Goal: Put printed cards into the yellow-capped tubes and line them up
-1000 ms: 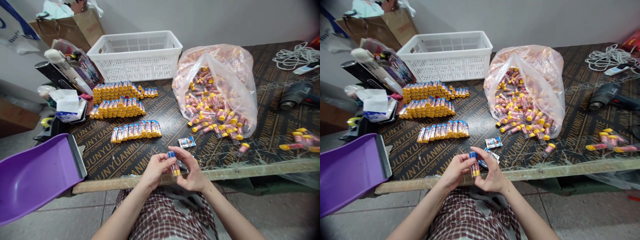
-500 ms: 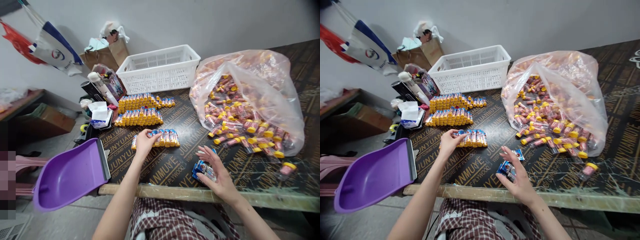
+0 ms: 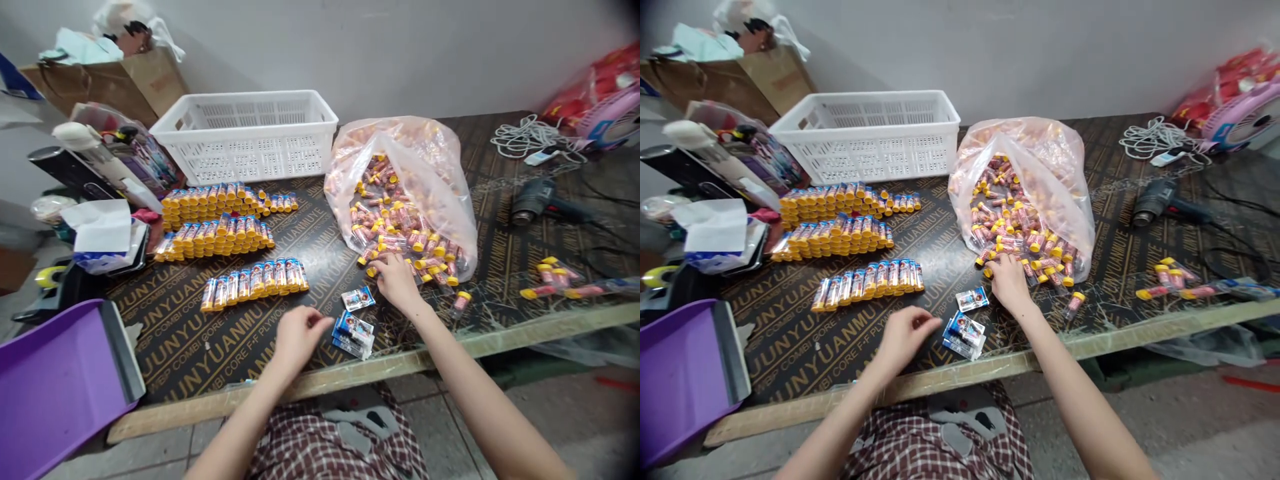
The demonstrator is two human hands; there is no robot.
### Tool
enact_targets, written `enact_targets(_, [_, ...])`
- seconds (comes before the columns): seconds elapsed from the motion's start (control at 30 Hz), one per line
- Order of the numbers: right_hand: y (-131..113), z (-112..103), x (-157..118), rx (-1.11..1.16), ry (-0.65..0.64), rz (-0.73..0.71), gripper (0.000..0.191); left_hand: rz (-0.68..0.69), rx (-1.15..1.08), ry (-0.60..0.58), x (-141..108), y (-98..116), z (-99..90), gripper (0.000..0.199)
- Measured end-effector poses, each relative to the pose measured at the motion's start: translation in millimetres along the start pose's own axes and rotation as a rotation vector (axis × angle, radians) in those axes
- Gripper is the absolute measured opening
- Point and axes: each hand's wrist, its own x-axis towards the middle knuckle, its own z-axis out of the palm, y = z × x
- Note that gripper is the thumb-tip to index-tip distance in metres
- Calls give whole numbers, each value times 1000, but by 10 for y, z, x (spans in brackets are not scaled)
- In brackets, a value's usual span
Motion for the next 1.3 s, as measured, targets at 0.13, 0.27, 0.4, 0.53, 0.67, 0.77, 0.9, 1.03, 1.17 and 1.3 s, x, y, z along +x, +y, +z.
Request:
enact_targets(0.13, [62,10,145,-2,-61,-62,25,-47,160,-64,-76,47,414,21])
enact_targets(0.27, [-95,-162,-22,66,-14,-68,17,-88,152,-82,-63,36,455,10])
enact_targets(0.4, [-403,-348,-400,340,-65,10,21,-88,140,-80,-68,25,434,10])
enact_targets(0.53, [-638,-336,-672,268,-295,37,20,-63,153,-75,-80,23,445,12])
enact_targets(0.67, [-711,-195,-756,67,-377,-3,11,-46,153,-68,-108,17,437,16])
enact_targets(0.77, [-741,-117,-784,-21,-352,49,7,-46,109,-37,-150,-12,411,14])
enact_targets(0.9, [-783,-101,-810,-42,-320,105,4,-40,36,28,-193,-62,368,11])
enact_targets(1.03, [-758,-160,-786,201,-276,149,5,-119,-191,78,-184,-74,333,10])
enact_targets(1.17, [-707,-208,-762,731,-104,304,21,-365,-755,61,-152,-67,287,21])
enact_targets(1.3, [-753,-203,-797,1107,45,397,26,-459,-1038,92,-127,-63,198,43])
